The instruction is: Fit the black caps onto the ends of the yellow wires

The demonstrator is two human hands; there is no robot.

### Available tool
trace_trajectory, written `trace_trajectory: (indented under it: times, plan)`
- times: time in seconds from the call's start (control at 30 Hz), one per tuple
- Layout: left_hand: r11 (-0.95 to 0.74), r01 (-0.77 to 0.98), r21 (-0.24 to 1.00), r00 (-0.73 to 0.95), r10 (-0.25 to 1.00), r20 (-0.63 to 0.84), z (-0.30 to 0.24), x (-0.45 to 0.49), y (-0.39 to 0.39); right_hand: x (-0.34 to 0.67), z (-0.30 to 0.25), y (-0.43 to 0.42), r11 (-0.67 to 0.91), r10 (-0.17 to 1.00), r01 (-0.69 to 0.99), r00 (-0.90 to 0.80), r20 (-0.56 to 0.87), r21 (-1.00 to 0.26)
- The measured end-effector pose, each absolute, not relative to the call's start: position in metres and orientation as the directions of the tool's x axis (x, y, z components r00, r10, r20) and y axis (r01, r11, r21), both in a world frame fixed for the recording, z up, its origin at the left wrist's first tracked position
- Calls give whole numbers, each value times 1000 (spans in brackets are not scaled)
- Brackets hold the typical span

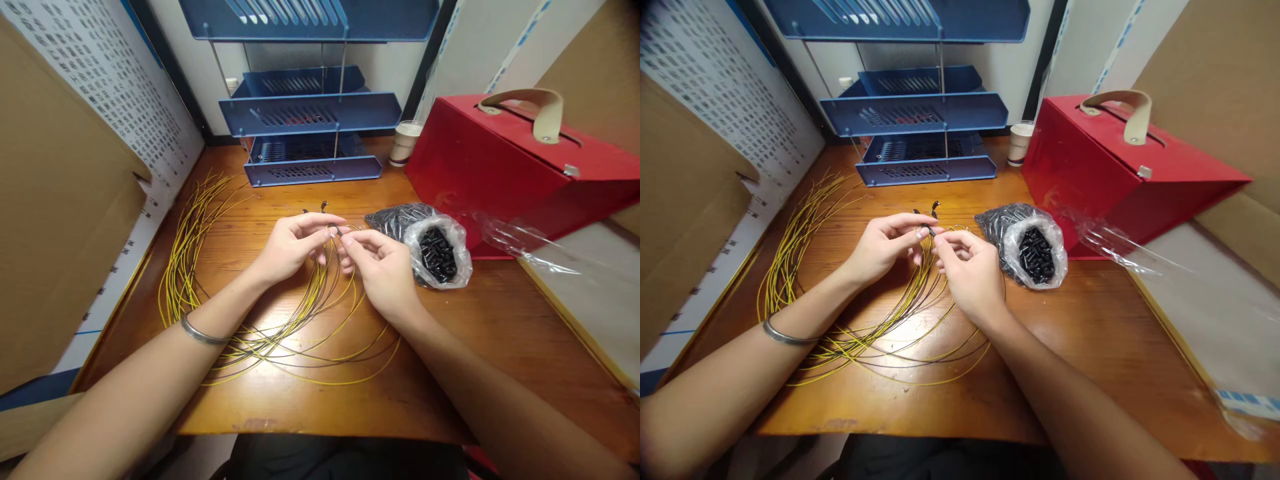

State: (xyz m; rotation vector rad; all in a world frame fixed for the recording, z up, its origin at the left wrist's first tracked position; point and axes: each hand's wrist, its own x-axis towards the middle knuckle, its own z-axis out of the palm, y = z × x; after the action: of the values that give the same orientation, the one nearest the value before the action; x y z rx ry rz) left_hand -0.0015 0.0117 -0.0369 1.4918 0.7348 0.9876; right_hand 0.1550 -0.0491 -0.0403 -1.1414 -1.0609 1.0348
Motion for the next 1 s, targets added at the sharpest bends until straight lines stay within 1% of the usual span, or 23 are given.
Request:
trace_trajectory:
  times: [0.17, 0.33, 0.43, 0.67, 0.9, 1.0]
  plan:
    - [-143, -138, 980, 416, 889, 189, -38, -2, 13, 156, -41, -50, 83, 980, -118, 190, 59, -989]
    - [-153, -137, 979, 464, 863, 200, -36, 0, 11, 156, -44, -50, 142, 973, -78, 193, 125, -987]
    - [-172, -122, 978, 489, 846, 210, -33, -1, 10, 156, -43, -50, 146, 973, -77, 192, 129, -986]
    - [-205, -98, 974, 385, 894, 227, -30, -4, 14, 155, -43, -50, 114, 978, -32, 178, 107, -993]
    - [-175, -105, 979, 484, 851, 204, -32, -1, 10, 155, -44, -50, 135, 976, -31, 175, 128, -990]
    - [-195, -106, 975, 463, 858, 222, -32, -1, 10, 155, -46, -48, 111, 982, -36, 155, 104, -993]
